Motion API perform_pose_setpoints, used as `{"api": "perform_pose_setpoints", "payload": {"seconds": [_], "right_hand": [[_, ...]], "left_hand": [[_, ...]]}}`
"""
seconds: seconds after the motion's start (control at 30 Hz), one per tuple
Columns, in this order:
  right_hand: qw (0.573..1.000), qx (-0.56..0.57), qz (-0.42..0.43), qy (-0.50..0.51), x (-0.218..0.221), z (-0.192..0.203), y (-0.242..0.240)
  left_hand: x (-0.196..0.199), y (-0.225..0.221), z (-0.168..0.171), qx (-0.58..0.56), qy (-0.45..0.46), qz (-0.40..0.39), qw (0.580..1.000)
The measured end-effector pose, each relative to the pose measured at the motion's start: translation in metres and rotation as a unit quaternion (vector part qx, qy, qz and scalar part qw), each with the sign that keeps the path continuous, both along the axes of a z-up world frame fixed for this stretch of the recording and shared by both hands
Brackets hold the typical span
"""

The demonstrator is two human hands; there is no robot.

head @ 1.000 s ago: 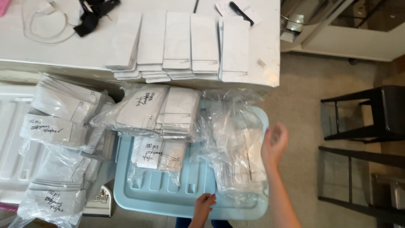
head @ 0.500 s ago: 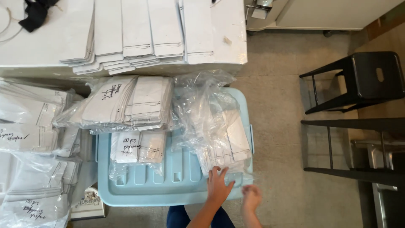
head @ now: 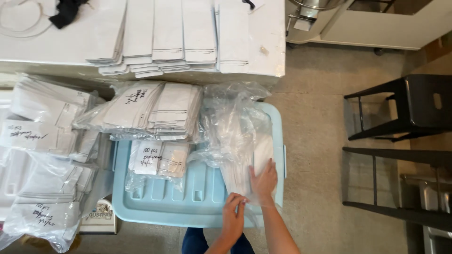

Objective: The person organizes stacks of white packets on a table and places them into a large plastic bin.

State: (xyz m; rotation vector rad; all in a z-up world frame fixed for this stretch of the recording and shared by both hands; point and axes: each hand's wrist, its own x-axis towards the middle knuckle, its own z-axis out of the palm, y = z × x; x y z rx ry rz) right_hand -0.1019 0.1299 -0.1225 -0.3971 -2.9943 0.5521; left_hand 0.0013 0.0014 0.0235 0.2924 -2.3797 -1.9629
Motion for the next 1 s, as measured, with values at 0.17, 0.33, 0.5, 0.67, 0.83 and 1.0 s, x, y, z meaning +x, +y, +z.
{"api": "perform_pose_setpoints", "payload": {"seconds": [0.17, 0.33, 0.5, 0.67, 0.83, 1.0], "right_hand": [[0.91, -0.215, -0.233, -0.267, 0.018, 0.069, -0.013], [0.982, -0.044, -0.069, -0.172, 0.079, 0.025, -0.008], [0.963, -0.018, -0.208, -0.167, 0.118, -0.03, 0.009], [0.878, -0.191, -0.257, -0.357, 0.086, 0.008, 0.042], [0.855, -0.279, -0.28, -0.336, 0.084, 0.011, 0.044], [0.856, -0.262, -0.288, -0.339, 0.09, -0.01, 0.044]], "left_hand": [[0.036, 0.005, 0.004, 0.014, 0.019, -0.076, 0.997], [0.106, -0.001, -0.105, -0.012, -0.182, -0.226, 0.957], [0.058, -0.02, -0.085, 0.034, -0.286, -0.321, 0.902], [-0.048, -0.029, -0.03, -0.093, -0.221, -0.116, 0.964], [-0.164, -0.018, 0.038, -0.088, -0.336, 0.138, 0.928], [-0.211, -0.014, -0.019, -0.115, -0.466, 0.115, 0.87]]}}
